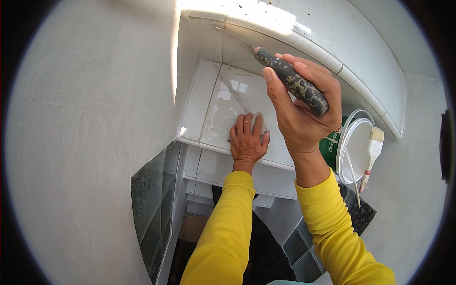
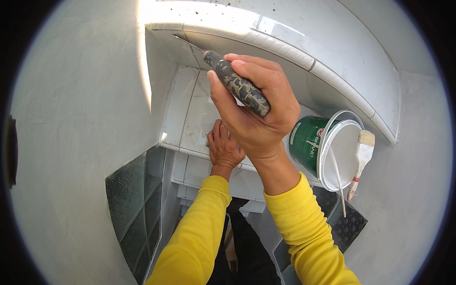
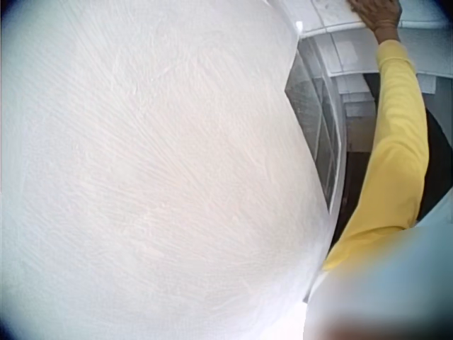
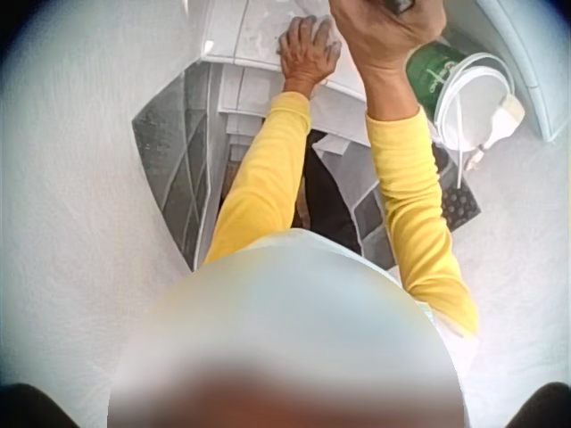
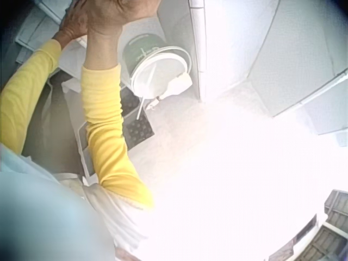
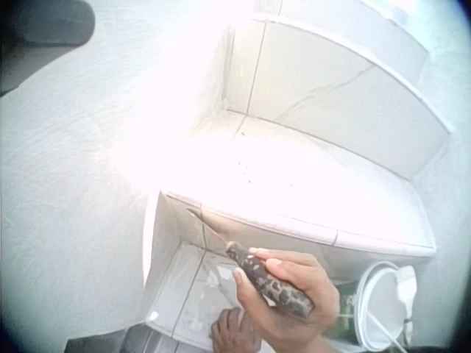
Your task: Repairing a wall by applying joint compound to a corner seam.
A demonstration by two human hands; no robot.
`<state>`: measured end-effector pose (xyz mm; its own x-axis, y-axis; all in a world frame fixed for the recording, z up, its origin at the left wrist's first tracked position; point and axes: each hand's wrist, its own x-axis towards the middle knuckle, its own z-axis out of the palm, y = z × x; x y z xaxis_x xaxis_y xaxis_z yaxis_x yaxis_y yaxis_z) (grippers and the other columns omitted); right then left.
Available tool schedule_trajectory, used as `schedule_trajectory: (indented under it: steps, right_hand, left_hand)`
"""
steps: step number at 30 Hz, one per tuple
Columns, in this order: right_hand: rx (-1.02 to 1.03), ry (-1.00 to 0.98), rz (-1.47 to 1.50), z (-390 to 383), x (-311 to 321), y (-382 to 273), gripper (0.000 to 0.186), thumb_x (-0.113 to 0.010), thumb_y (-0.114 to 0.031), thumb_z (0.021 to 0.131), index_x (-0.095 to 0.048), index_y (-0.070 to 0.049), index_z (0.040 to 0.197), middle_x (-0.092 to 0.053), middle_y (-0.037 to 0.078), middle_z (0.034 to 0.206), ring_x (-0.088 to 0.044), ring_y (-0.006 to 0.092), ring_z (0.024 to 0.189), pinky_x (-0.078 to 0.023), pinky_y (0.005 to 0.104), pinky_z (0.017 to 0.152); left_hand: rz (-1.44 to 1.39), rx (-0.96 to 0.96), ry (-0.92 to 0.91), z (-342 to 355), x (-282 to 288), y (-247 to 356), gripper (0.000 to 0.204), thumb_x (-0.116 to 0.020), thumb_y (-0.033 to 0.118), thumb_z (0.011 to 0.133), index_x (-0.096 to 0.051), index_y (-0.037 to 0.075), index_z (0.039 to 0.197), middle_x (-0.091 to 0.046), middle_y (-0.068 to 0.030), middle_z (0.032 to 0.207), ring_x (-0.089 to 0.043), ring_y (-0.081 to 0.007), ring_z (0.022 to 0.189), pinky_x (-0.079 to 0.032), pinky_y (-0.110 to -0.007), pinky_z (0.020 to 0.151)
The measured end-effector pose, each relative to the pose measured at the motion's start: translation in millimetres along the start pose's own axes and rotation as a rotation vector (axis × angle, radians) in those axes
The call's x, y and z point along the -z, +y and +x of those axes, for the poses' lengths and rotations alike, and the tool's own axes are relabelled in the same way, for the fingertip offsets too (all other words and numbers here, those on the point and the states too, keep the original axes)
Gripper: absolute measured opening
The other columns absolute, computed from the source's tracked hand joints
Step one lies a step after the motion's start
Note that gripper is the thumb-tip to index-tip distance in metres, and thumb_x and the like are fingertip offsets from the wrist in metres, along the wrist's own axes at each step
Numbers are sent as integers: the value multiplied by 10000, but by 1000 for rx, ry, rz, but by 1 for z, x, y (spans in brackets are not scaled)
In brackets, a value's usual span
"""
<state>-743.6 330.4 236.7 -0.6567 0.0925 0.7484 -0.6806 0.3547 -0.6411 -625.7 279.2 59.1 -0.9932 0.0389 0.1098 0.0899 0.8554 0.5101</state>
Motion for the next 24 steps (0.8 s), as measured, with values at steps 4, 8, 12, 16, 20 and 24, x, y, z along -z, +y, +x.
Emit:
schedule_trajectory:
  steps: [4, 8, 12, 16, 20, 24]
  right_hand:
    - [40, 23, 27, 3, 13, 1, 382, -824, 49, 720, -632, -17, 1045, -703, 153, 975, -715, 209, 844, -573, 272, 729]
    - [30, 10, 55, 5, 9, 4, 391, -826, 47, 718, -631, -16, 1051, -703, 155, 973, -716, 213, 848, -578, 280, 735]
    - [84, 10, -9, 5, 15, 1, 396, -835, 45, 705, -634, -16, 1041, -705, 157, 963, -719, 221, 855, -576, 276, 738]
    - [64, -23, -11, 3, 3, 6, 397, -828, 60, 705, -635, -12, 1043, -700, 159, 972, -718, 221, 869, -581, 283, 753]
    - [71, 21, 4, 4, 14, 2, 386, -830, 55, 707, -635, -13, 1033, -702, 161, 977, -714, 205, 847, -566, 265, 718]
    - [37, -17, 2, 1, 0, 5, 393, -832, 59, 702, -636, -14, 1035, -703, 163, 976, -714, 206, 856, -571, 268, 722]
  left_hand:
    - [10, 2, -21, -1, -1, 1, 565, -632, 398, 844, -545, 126, 1331, -487, -124, 1337, -403, -319, 1290, -339, -465, 1000]
    - [15, 1, -21, 0, 0, 3, 565, -635, 394, 843, -542, 132, 1335, -481, -124, 1339, -399, -318, 1293, -337, -466, 1000]
    - [15, 9, -28, 0, 0, 0, 566, -635, 393, 842, -540, 137, 1338, -476, -123, 1346, -395, -319, 1297, -336, -467, 1003]
    - [3, 6, -6, 0, -2, -1, 563, -632, 396, 842, -542, 138, 1334, -475, -120, 1351, -394, -318, 1299, -335, -467, 1003]
    - [22, 17, -30, 0, -3, 1, 569, -632, 397, 840, -536, 139, 1338, -474, -116, 1352, -392, -317, 1301, -334, -467, 1003]
    - [0, 6, -19, -1, 0, -1, 581, -633, 398, 839, -527, 138, 1348, -473, -118, 1353, -390, -318, 1302, -331, -467, 1007]
